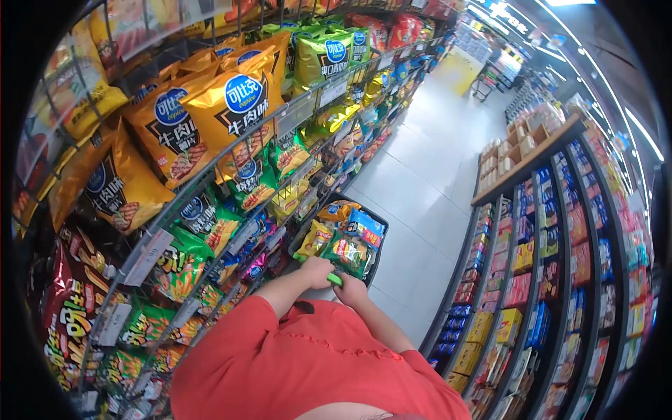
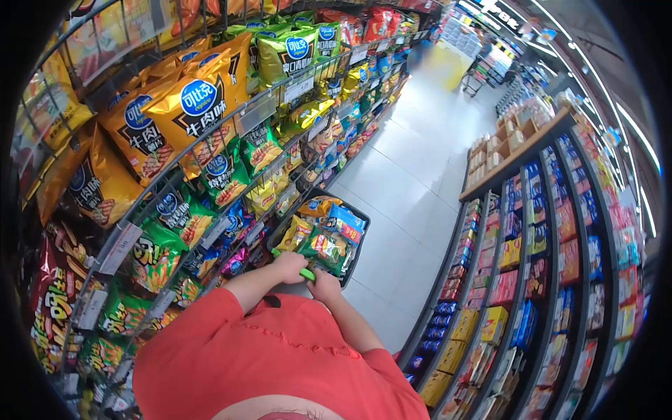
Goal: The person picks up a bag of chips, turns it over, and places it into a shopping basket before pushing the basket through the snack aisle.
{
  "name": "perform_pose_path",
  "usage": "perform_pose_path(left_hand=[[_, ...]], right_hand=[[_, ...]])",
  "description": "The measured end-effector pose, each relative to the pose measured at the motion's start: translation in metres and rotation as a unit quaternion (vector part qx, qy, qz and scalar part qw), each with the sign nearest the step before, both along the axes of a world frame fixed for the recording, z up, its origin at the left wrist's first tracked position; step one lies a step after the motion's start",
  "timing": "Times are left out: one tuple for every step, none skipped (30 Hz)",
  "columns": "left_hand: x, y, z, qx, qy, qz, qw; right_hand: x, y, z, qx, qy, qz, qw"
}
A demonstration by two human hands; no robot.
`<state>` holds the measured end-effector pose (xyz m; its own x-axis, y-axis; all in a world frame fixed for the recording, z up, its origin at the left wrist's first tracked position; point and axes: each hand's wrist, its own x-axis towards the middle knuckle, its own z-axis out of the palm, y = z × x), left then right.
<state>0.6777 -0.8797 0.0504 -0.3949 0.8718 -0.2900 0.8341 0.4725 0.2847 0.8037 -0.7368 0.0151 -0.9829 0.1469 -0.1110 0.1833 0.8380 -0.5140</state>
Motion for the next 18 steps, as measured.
perform_pose_path(left_hand=[[0.004,-0.005,-0.003,0.013,-0.006,-0.001,1.000],[0.008,-0.011,-0.007,0.027,-0.013,0.000,1.000],[0.012,-0.016,-0.009,0.029,-0.016,-0.010,0.999],[0.017,-0.023,-0.011,0.026,-0.014,-0.018,0.999],[0.021,-0.027,-0.014,0.025,-0.022,-0.013,0.999],[0.025,-0.032,-0.016,0.024,-0.032,-0.007,0.999],[0.030,-0.037,-0.011,0.019,-0.029,-0.004,0.999],[0.033,-0.042,-0.006,0.018,-0.032,-0.008,0.999],[0.038,-0.048,-0.004,0.009,-0.030,-0.008,0.999],[0.043,-0.055,-0.001,-0.004,-0.030,-0.009,0.999],[0.047,-0.060,-0.004,-0.003,-0.030,-0.009,1.000],[0.052,-0.067,-0.004,-0.010,-0.036,-0.012,0.999],[0.053,-0.072,-0.003,-0.006,-0.035,-0.013,0.999],[0.056,-0.077,-0.003,-0.001,-0.034,-0.014,0.999],[0.059,-0.081,-0.004,-0.008,-0.036,-0.015,0.999],[0.061,-0.085,-0.003,-0.009,-0.037,-0.014,0.999],[0.065,-0.088,-0.002,-0.017,-0.035,-0.019,0.999],[0.068,-0.092,0.000,-0.025,-0.032,-0.024,0.999]], right_hand=[[0.005,-0.007,0.005,0.007,-0.026,-0.022,0.999],[0.009,-0.014,0.011,0.013,-0.052,-0.043,0.998],[0.014,-0.022,0.018,0.013,-0.054,-0.063,0.996],[0.018,-0.028,0.017,0.010,-0.052,-0.070,0.996],[0.024,-0.035,0.017,0.019,-0.042,-0.076,0.996],[0.030,-0.041,0.016,0.028,-0.033,-0.081,0.996],[0.035,-0.048,0.015,0.030,-0.017,-0.082,0.996],[0.037,-0.052,0.013,0.030,-0.020,-0.086,0.996],[0.042,-0.057,0.009,0.033,-0.016,-0.078,0.996],[0.049,-0.064,0.008,0.033,-0.013,-0.071,0.997],[0.054,-0.071,0.012,0.028,-0.026,-0.073,0.997],[0.058,-0.075,0.003,0.031,-0.014,-0.061,0.998],[0.062,-0.080,0.005,0.025,-0.013,-0.057,0.998],[0.066,-0.086,0.008,0.019,-0.012,-0.053,0.998],[0.070,-0.093,0.011,0.017,-0.015,-0.053,0.998],[0.074,-0.097,0.012,0.013,-0.009,-0.053,0.998],[0.077,-0.101,0.014,0.009,-0.003,-0.052,0.999],[0.081,-0.105,0.015,0.007,-0.004,-0.051,0.999]])
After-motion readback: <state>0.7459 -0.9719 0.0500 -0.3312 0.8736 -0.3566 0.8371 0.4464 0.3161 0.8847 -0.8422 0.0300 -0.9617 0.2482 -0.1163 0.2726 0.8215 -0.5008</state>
